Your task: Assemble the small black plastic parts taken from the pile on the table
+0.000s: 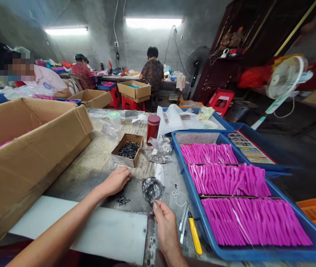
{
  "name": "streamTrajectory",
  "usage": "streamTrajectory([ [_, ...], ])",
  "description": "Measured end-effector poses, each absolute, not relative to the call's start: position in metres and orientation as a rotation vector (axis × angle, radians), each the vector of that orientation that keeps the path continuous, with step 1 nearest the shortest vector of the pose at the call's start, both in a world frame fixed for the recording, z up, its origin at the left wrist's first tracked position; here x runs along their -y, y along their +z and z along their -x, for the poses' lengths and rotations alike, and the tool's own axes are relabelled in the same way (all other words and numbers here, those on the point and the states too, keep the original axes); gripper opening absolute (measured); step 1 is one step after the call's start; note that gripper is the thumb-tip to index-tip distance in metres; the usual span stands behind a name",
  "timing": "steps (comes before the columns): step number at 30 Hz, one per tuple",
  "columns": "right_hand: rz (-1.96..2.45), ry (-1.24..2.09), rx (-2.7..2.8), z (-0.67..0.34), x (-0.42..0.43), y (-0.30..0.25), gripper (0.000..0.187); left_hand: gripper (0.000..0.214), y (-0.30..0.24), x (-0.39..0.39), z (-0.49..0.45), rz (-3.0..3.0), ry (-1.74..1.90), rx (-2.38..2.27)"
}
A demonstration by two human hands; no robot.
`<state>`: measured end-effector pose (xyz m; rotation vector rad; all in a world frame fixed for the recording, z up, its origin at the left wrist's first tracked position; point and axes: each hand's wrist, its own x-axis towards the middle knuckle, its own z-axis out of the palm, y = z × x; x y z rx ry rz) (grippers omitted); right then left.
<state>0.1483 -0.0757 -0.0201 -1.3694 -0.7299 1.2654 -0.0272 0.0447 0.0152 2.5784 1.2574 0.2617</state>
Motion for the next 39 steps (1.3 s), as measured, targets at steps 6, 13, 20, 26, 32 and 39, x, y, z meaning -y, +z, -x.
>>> streamTrajectory([
  [6, 1.360, 1.293, 0.689, -0.150, 0.077, -0.024, 0.030, 0.014, 0.026, -0.056, 0.030, -2.371, 0.457, -1.210],
  [13, 1.369, 1.259, 0.732, -0.147, 0.076, -0.021, 0.031, 0.015, 0.057, -0.093, 0.022, -2.327, 0.790, -1.446],
  [20, 1.357, 1.276, 0.685, -0.149, 0.077, -0.017, 0.029, 0.016, 0.058, -0.099, 0.028, -2.421, 0.777, -1.486],
  [26, 1.353, 1.297, 0.689, -0.147, 0.076, -0.015, 0.027, 0.018, 0.036, -0.060, 0.038, -2.488, 0.458, -1.317],
  [32, 1.346, 1.285, 0.722, -0.144, 0.076, -0.016, 0.027, 0.014, 0.013, -0.042, 0.037, -2.522, 0.082, -1.373],
  [39, 1.341, 1.296, 0.720, -0.145, 0.077, -0.017, 0.027, 0.017, 0.006, -0.043, 0.032, -2.515, 0.041, -1.376],
])
